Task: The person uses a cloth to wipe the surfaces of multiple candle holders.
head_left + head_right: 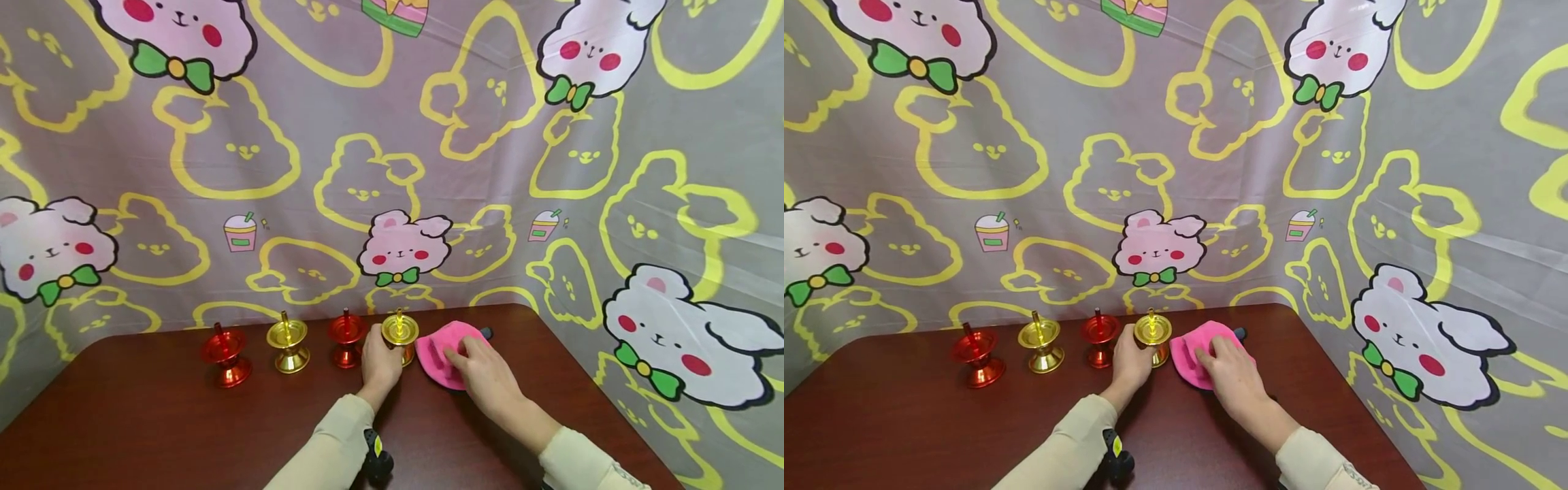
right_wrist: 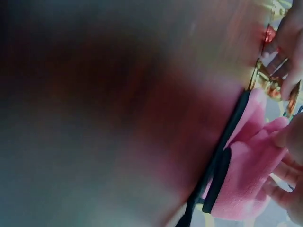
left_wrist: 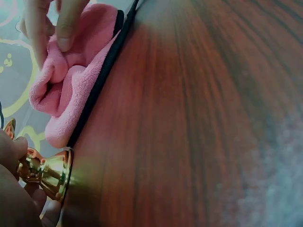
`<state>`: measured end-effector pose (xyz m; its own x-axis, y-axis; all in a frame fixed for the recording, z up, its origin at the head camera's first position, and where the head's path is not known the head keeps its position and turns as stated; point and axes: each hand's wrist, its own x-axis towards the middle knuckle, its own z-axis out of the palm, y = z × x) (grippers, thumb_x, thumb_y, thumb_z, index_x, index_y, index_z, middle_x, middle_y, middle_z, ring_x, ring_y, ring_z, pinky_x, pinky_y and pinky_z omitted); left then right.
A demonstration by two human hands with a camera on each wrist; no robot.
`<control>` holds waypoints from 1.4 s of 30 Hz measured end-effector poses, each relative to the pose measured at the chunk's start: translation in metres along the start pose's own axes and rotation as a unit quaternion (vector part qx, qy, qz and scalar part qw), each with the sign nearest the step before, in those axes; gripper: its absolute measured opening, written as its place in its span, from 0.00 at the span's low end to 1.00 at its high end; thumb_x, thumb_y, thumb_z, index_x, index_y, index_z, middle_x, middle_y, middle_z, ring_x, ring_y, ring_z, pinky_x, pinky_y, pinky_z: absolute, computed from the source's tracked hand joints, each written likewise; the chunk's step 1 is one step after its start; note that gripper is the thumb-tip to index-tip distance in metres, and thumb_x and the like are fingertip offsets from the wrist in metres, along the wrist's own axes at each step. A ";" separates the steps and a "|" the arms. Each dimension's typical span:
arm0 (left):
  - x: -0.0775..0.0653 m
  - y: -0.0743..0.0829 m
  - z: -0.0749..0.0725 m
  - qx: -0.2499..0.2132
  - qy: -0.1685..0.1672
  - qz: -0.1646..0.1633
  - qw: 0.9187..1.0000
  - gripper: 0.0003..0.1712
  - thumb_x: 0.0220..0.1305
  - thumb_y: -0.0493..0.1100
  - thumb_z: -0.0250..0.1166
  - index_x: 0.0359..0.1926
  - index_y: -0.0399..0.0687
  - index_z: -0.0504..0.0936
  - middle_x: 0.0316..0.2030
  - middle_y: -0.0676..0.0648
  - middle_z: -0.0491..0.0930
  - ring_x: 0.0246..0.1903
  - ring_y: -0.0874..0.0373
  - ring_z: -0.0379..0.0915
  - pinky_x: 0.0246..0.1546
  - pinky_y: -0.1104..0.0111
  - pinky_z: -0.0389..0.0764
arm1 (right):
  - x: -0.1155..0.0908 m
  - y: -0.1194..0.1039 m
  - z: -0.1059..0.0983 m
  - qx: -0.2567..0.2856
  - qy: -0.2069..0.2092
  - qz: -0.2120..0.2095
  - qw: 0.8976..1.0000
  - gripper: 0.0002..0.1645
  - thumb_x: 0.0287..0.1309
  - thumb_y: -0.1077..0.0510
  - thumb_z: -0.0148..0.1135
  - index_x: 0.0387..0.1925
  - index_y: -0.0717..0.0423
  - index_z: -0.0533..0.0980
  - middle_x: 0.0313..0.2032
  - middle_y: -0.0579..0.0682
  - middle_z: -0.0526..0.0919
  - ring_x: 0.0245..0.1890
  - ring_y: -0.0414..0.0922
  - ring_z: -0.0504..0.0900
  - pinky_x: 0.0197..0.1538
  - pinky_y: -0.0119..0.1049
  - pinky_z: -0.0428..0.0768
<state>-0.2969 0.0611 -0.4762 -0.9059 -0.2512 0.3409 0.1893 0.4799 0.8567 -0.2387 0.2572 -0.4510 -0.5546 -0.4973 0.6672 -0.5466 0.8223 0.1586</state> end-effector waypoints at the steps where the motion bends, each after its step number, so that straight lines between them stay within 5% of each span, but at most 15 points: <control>1: 0.000 0.000 0.000 0.001 0.000 -0.003 1.000 0.22 0.50 0.30 0.75 0.46 0.40 0.77 0.41 0.40 0.80 0.47 0.41 0.78 0.50 0.50 0.76 | -0.002 -0.002 0.000 0.002 -0.001 0.002 1.000 0.23 0.43 0.76 0.73 0.40 0.52 0.88 0.26 0.47 0.64 0.23 0.42 0.61 0.24 0.32 0.64; 14: -0.002 0.004 0.003 0.000 -0.016 -0.008 1.000 0.26 0.49 0.36 0.79 0.47 0.38 0.77 0.41 0.39 0.80 0.48 0.40 0.77 0.51 0.49 0.75 | -0.013 -0.017 -0.008 0.060 -0.146 0.053 0.986 0.19 0.52 0.63 0.75 0.49 0.55 0.85 0.29 0.45 0.66 0.25 0.40 0.66 0.30 0.34 0.71; 22: -0.001 0.003 0.005 -0.014 -0.019 -0.001 1.000 0.23 0.48 0.28 0.75 0.46 0.36 0.77 0.40 0.39 0.80 0.47 0.39 0.77 0.52 0.49 0.75 | -0.015 -0.014 -0.014 0.060 -0.174 0.082 0.979 0.25 0.49 0.60 0.77 0.51 0.58 0.84 0.30 0.48 0.67 0.26 0.42 0.67 0.31 0.37 0.72; 31: -0.001 -0.003 0.000 0.013 -0.039 -0.014 0.999 0.26 0.50 0.36 0.79 0.50 0.37 0.80 0.43 0.39 0.83 0.49 0.39 0.77 0.53 0.47 0.74 | -0.017 -0.007 -0.006 0.050 -0.174 0.085 0.980 0.26 0.47 0.58 0.79 0.51 0.57 0.84 0.30 0.48 0.67 0.26 0.43 0.69 0.30 0.37 0.73; 37: -0.017 -0.007 -0.026 -0.005 -0.126 0.012 0.992 0.36 0.53 0.41 0.78 0.60 0.30 0.75 0.50 0.33 0.81 0.53 0.36 0.75 0.55 0.45 0.74 | -0.014 -0.004 -0.005 0.058 -0.184 0.088 0.977 0.26 0.47 0.56 0.79 0.50 0.58 0.84 0.31 0.47 0.69 0.26 0.42 0.69 0.30 0.38 0.74; 42: -0.044 -0.012 -0.078 0.028 -0.244 0.083 0.966 0.37 0.62 0.50 0.72 0.63 0.29 0.73 0.55 0.33 0.78 0.58 0.36 0.72 0.58 0.42 0.70 | -0.014 0.004 -0.008 0.070 -0.175 0.111 0.976 0.21 0.49 0.56 0.78 0.46 0.57 0.85 0.31 0.45 0.73 0.26 0.39 0.71 0.30 0.37 0.76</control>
<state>-0.2297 0.0009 -0.4713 -0.9383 0.2519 0.2371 0.3385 0.5277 0.7791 -0.2280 0.2694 -0.4539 -0.8364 -0.3950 0.3801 -0.4549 0.8870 -0.0791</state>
